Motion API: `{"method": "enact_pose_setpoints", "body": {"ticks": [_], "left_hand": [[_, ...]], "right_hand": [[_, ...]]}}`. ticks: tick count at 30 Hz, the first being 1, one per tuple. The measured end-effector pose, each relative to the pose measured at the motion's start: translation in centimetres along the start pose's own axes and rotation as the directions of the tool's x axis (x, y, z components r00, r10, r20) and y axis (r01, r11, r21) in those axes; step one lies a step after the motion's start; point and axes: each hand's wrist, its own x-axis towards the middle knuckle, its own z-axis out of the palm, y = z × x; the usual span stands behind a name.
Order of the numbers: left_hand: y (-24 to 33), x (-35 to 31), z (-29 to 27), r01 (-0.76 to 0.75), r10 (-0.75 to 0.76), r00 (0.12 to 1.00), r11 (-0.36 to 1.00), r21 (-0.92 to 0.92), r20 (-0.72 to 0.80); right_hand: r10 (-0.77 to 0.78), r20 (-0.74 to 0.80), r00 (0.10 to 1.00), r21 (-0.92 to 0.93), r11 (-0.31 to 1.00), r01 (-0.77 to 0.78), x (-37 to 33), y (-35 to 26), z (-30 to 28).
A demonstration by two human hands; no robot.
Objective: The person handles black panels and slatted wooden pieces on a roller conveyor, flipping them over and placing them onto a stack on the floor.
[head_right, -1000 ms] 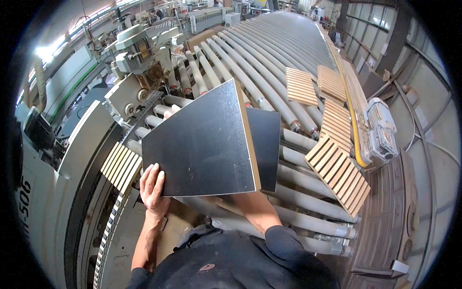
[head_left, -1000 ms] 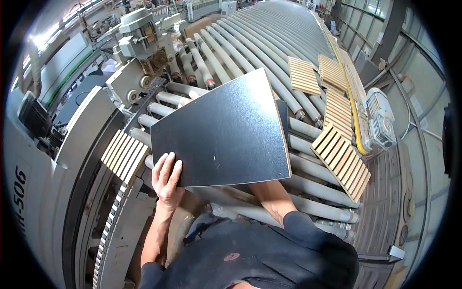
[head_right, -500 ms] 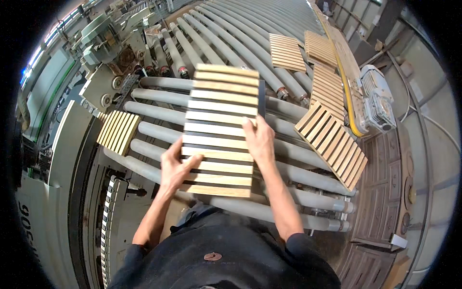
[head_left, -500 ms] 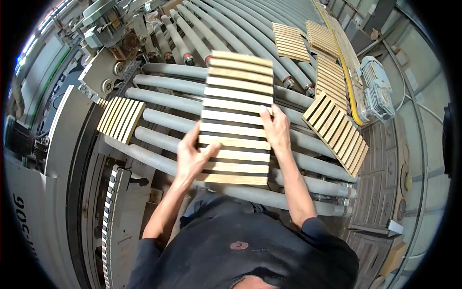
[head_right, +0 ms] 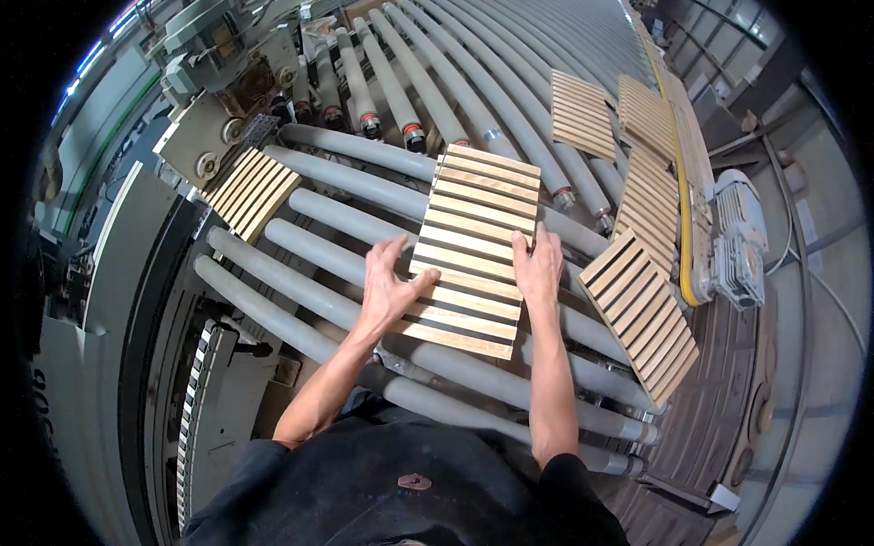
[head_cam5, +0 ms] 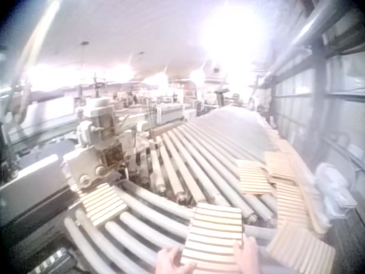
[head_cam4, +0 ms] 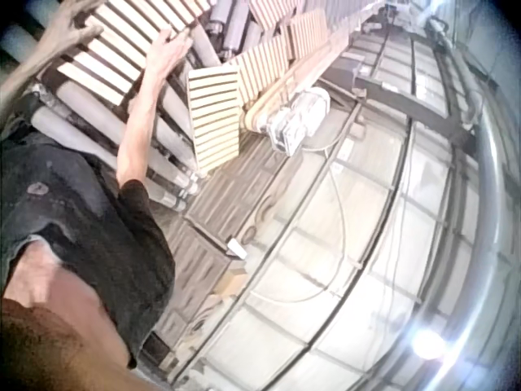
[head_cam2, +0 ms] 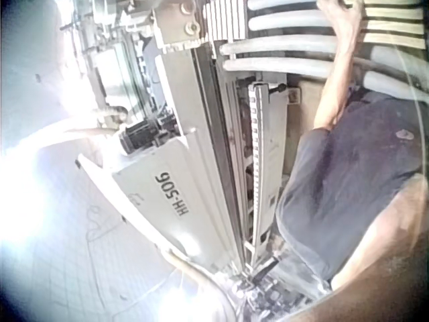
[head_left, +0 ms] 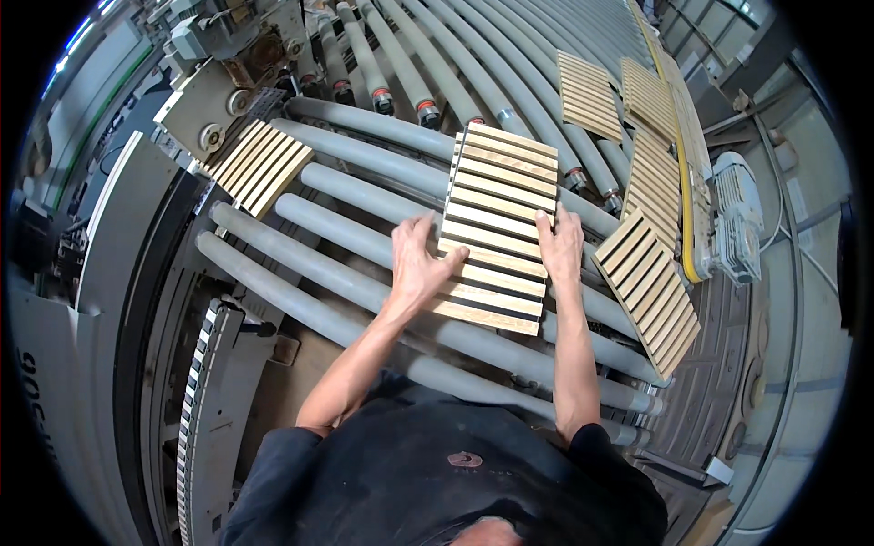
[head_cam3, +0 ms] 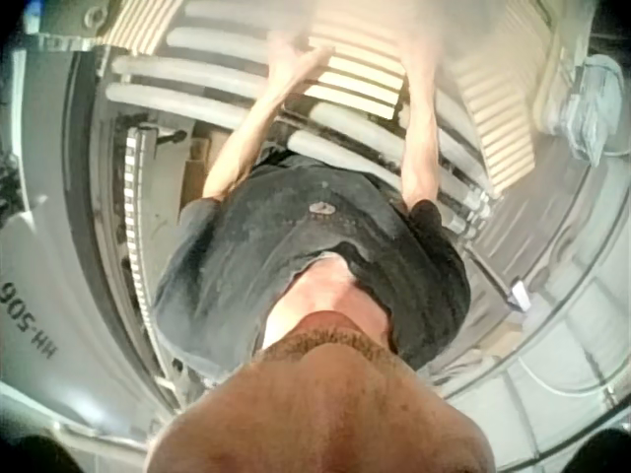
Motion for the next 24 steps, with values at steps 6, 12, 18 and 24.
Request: {"method": "enact_pose_setpoints", "body": {"ticks": [6,12,18,24], "left_hand": [[-3.2,0.3,2.9,0.234,-0.161,0.97,0.821,-0.521,0.182],[-1.9,1.8,-1.0,0.368,-0.149,0.903,0.751,-0.548,0.403],[-12.8,6.7,-14.0,0.264,-0.381,0.839,0.909,-0.322,-0.387],[-32.6,12.0,-25.5,0.533,-0.472,0.605,0.838,-0.115,-0.641]], "right_hand": [[-0.008,0.159,0.987,0.507,0.859,-0.075,1.3,-0.1,3.1],[-0.047,0.212,0.976,0.515,0.854,-0.071,0.9,-0.4,3.5],[-0.341,-0.126,0.932,-0.201,0.928,0.313,3.1,-9.4,0.5],[-0.559,0.461,0.689,0.566,0.783,0.256,11.0,-28.9,19.9]]}}
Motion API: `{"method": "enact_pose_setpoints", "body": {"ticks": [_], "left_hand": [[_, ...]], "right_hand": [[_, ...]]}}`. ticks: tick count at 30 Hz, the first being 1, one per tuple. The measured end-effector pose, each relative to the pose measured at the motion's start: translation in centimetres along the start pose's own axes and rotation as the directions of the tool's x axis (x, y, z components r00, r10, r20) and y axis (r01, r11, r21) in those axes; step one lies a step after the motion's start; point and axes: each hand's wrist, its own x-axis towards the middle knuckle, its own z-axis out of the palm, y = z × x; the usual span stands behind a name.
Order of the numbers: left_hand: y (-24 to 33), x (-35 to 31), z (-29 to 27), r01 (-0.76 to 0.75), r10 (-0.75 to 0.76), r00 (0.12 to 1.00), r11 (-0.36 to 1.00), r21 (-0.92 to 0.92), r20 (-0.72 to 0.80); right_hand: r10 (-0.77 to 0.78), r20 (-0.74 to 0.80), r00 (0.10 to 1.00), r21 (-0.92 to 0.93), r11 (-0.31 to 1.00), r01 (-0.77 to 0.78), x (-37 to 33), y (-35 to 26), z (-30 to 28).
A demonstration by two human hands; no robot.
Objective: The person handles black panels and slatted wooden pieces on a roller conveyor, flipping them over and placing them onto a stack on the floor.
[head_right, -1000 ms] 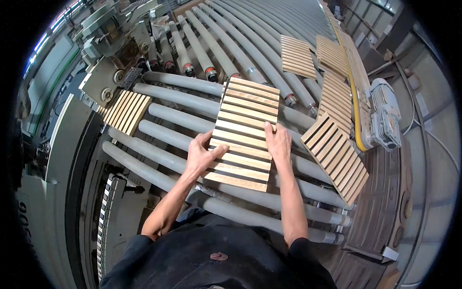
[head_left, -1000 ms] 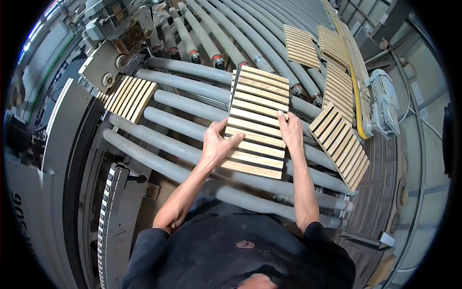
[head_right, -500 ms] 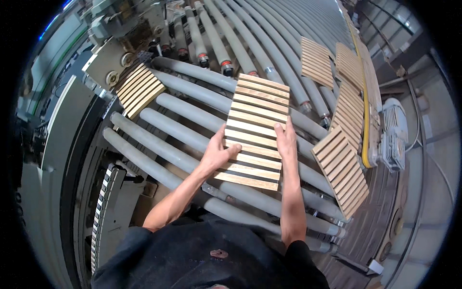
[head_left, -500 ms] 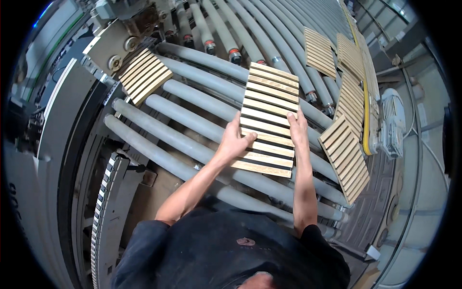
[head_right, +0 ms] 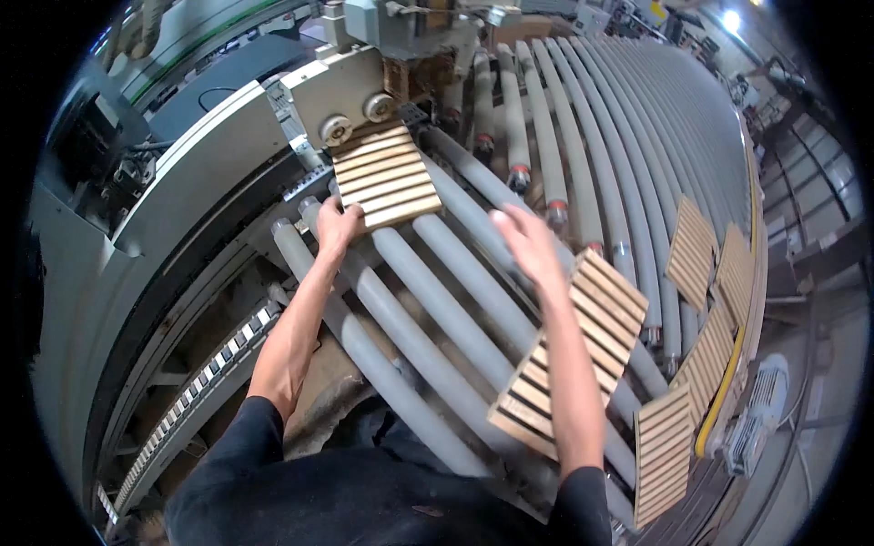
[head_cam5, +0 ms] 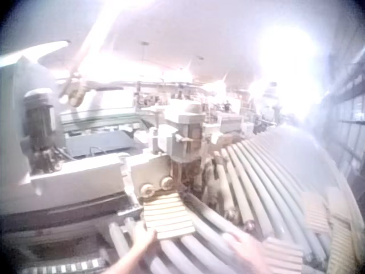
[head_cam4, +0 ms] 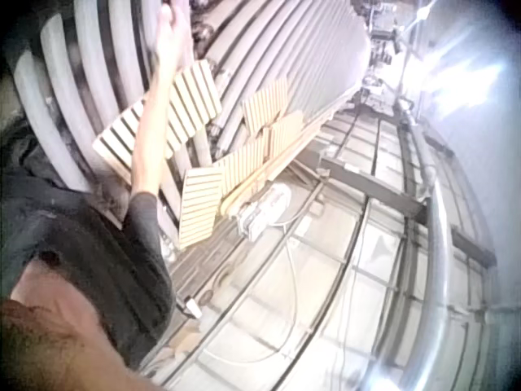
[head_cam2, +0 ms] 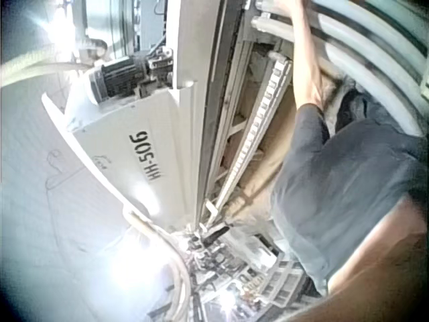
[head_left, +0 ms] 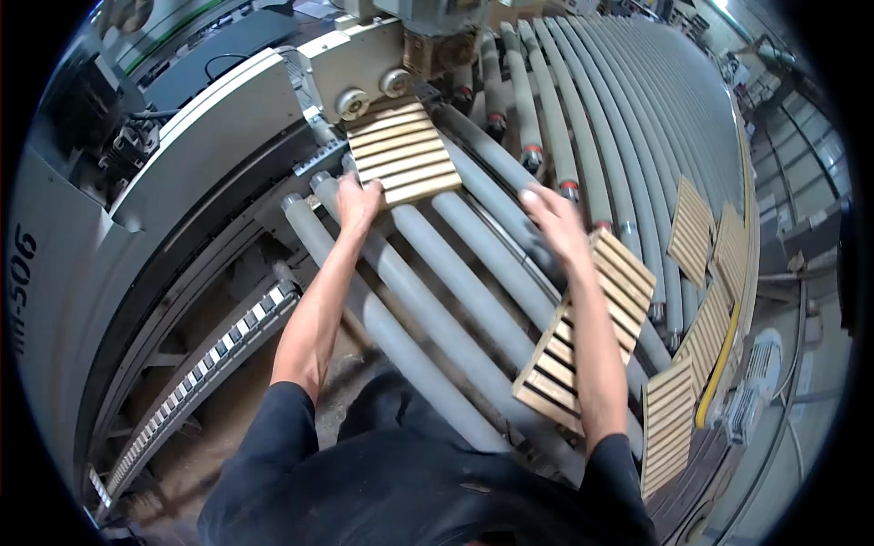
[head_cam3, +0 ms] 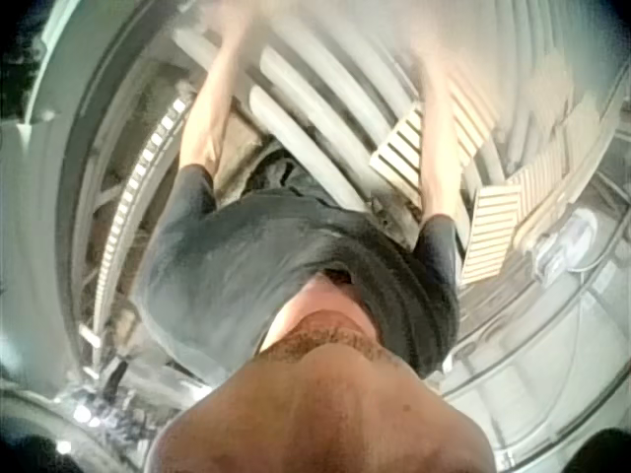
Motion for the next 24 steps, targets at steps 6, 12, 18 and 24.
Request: {"method": "enact_pose_setpoints", "body": {"ticks": [6,12,18,24], "left_hand": [[1.9,2.1,1.8,0.152,-0.122,0.96,0.983,-0.104,0.252],[2.2,-2.7,-6.9,0.664,-0.177,0.683,0.555,-0.502,0.708],[4.8,-13.2,-11.5,0.61,-0.008,0.733,0.452,-0.651,0.68],[11.4,-22.6,-15.9,-0.107,0.317,0.912,0.798,-0.592,0.262]], "right_hand": [[0.183,0.034,0.983,-0.017,0.983,-0.183,13.1,4.4,13.3],[0.347,0.315,0.883,0.364,0.815,-0.45,2.7,-2.6,11.5],[0.342,0.263,0.902,0.399,0.813,-0.425,-11.2,-6.3,8.0],[-0.174,-0.146,0.974,-0.118,0.981,0.157,-16.1,-15.1,3.3]]}}
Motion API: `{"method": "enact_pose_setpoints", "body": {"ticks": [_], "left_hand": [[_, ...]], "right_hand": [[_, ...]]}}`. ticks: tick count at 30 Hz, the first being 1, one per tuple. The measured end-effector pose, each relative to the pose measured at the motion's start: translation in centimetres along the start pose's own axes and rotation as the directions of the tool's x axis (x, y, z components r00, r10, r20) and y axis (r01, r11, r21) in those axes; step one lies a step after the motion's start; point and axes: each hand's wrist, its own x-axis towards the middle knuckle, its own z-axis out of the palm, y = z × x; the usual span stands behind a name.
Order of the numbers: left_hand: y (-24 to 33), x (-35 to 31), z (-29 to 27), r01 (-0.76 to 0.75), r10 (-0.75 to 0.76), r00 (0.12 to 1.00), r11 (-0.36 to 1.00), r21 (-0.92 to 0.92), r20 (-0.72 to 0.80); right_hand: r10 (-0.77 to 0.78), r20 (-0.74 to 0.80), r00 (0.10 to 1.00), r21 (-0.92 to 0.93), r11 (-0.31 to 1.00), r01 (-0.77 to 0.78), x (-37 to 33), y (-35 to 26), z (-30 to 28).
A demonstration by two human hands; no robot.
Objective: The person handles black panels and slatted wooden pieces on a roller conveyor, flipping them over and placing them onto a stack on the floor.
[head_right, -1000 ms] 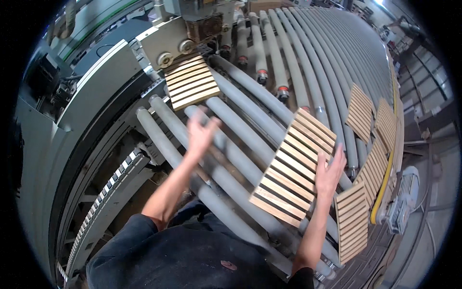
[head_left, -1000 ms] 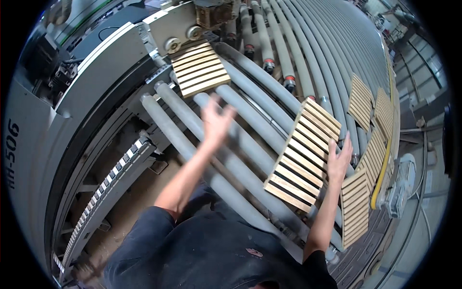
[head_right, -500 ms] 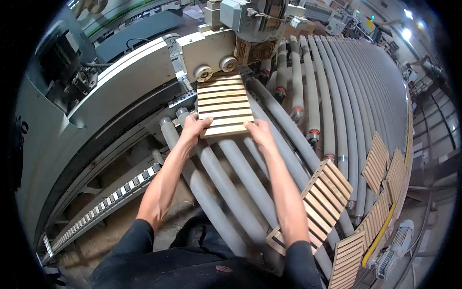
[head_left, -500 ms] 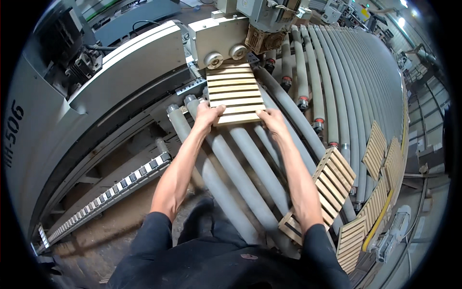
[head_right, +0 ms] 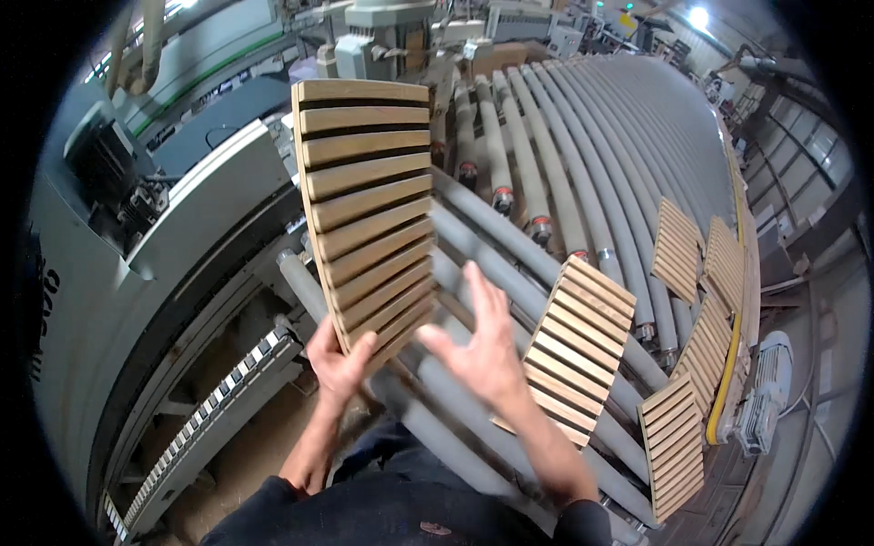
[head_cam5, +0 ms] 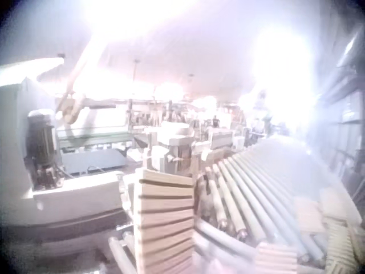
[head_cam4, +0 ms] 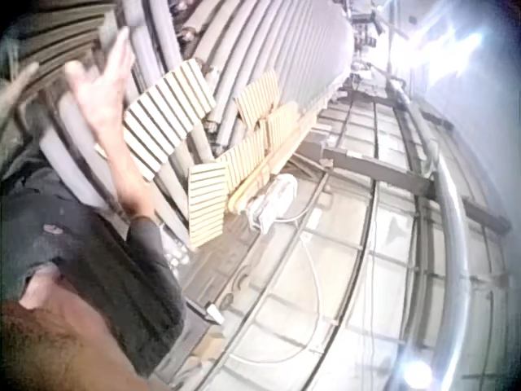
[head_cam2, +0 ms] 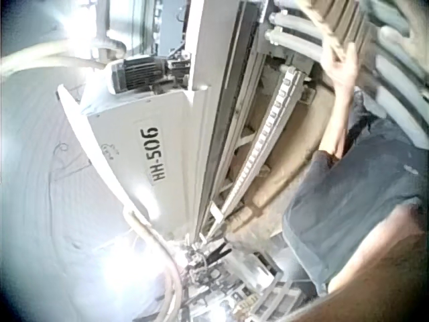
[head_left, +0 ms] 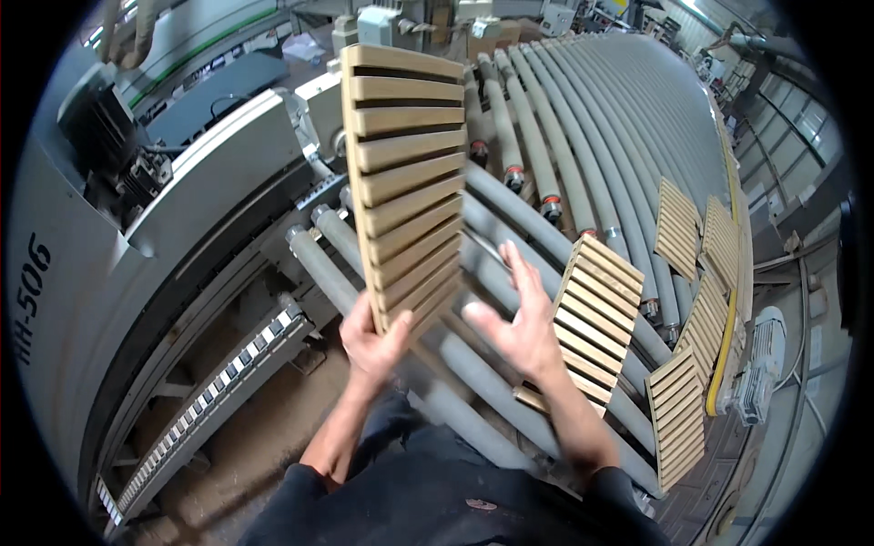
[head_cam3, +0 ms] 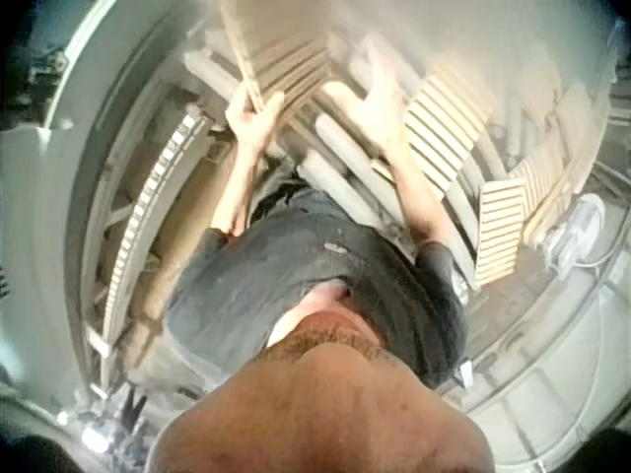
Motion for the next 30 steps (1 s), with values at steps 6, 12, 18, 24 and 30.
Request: {"method": "enact_pose_setpoints", "body": {"ticks": [6,12,18,24,30], "left_hand": [[-2.9,-4.2,4.9,-0.675,0.727,0.681,0.573,0.465,0.093],[-1.7,-8.7,5.2,-0.703,0.682,0.692,0.562,0.435,0.237],[0.6,-11.0,2.2,-0.66,0.536,0.749,0.654,0.369,0.389],[-0.2,-8.2,-2.7,-0.246,0.248,0.968,0.904,0.351,0.038],[-0.4,-5.7,0.0,-0.252,0.193,0.933,0.953,0.171,0.303]], "right_hand": [[-0.198,-0.236,0.951,0.307,0.914,0.266,-2.7,-6.3,4.6],[0.061,-0.337,0.939,0.536,0.833,0.138,-8.9,-4.0,4.2],[0.135,-0.295,0.946,0.629,0.773,0.086,-12.1,-3.0,3.7],[0.076,-0.301,0.95,0.561,0.82,0.112,-15.5,-1.0,2.5],[0.089,-0.325,0.942,0.624,0.768,0.143,-17.7,-0.2,0.1]]}}
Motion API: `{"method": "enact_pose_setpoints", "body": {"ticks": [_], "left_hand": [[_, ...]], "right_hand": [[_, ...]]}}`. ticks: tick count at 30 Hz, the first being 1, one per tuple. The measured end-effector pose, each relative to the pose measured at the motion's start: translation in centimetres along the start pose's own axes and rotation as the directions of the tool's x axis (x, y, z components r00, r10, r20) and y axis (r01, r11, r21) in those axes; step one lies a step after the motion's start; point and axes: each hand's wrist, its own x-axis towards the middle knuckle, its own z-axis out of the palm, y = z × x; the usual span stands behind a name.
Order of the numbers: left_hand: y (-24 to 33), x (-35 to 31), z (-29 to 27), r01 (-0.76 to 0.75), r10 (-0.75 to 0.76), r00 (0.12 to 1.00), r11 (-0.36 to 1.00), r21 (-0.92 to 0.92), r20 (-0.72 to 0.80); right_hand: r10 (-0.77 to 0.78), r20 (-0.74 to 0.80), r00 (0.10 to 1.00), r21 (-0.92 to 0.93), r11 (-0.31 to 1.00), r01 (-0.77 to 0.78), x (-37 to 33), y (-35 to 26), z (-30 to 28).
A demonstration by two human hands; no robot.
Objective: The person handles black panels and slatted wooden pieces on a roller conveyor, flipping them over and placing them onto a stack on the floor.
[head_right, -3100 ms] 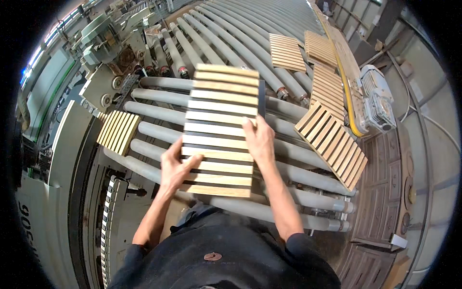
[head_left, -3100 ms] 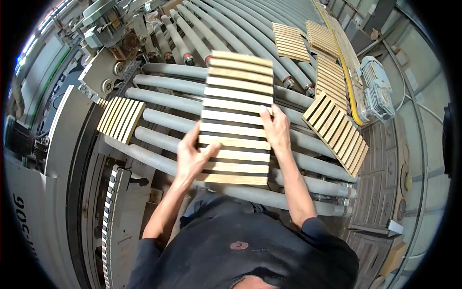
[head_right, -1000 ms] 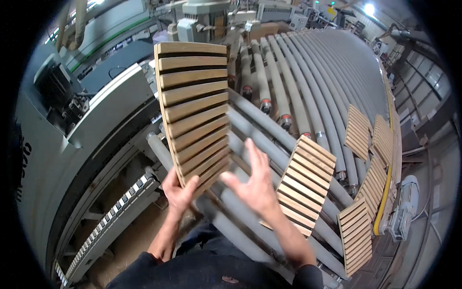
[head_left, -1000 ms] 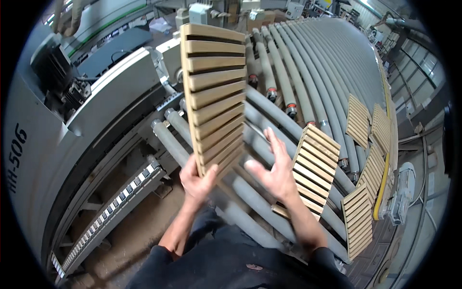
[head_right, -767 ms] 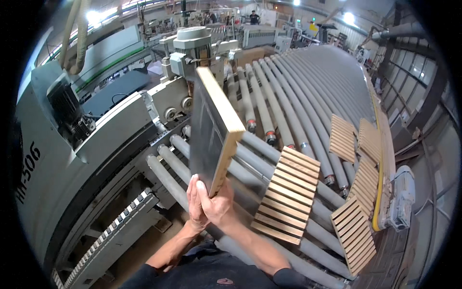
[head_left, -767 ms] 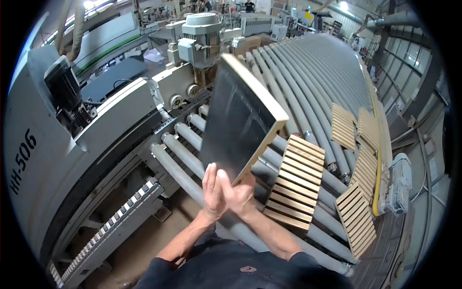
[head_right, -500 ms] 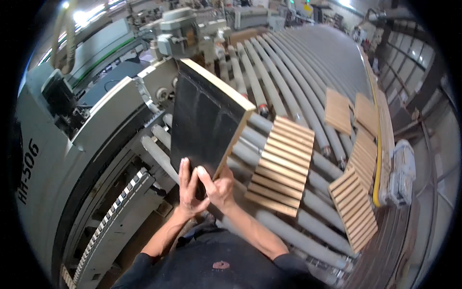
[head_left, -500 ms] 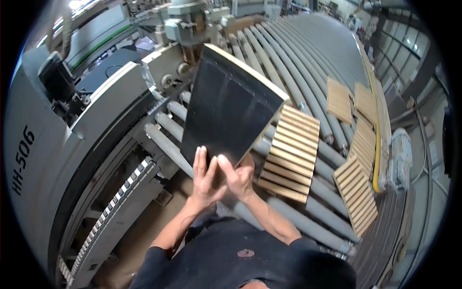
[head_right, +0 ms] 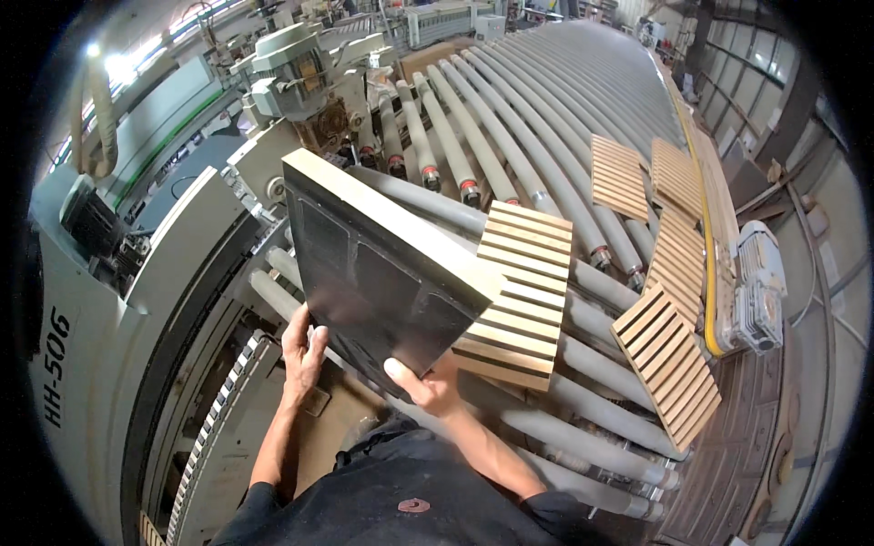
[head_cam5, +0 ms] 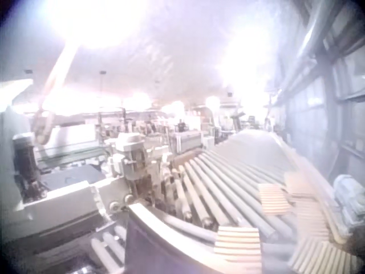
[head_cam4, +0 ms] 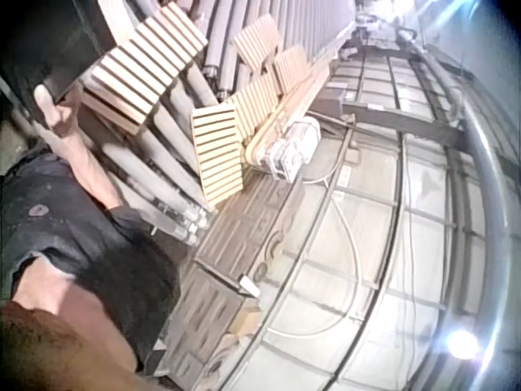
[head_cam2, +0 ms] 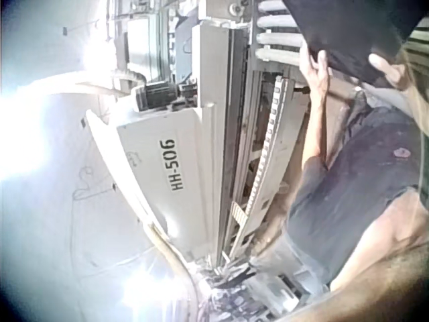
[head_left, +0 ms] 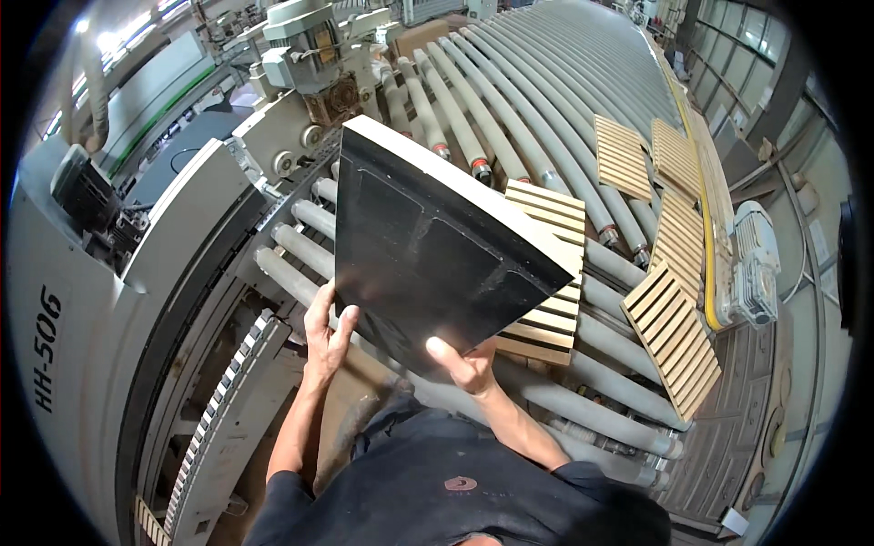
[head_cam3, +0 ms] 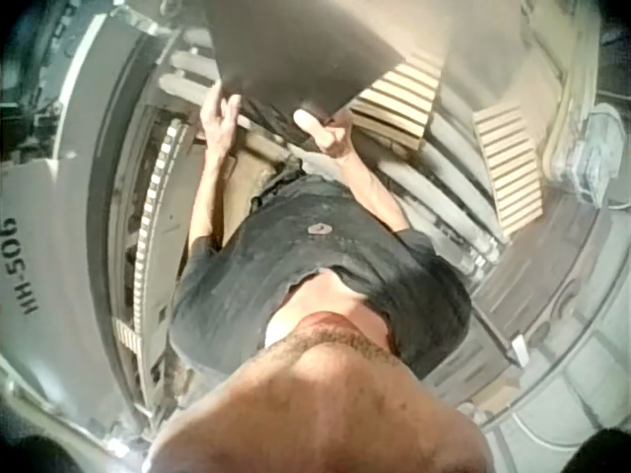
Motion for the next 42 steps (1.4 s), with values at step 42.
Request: {"method": "enact_pose_setpoints", "body": {"ticks": [42], "left_hand": [[10.1,-2.6,25.3,0.873,-0.866,0.277,0.044,-0.486,0.417]], "right_hand": [[0.897,0.324,0.3,-0.795,0.43,-0.427,35.0,12.9,-32.0]]}}
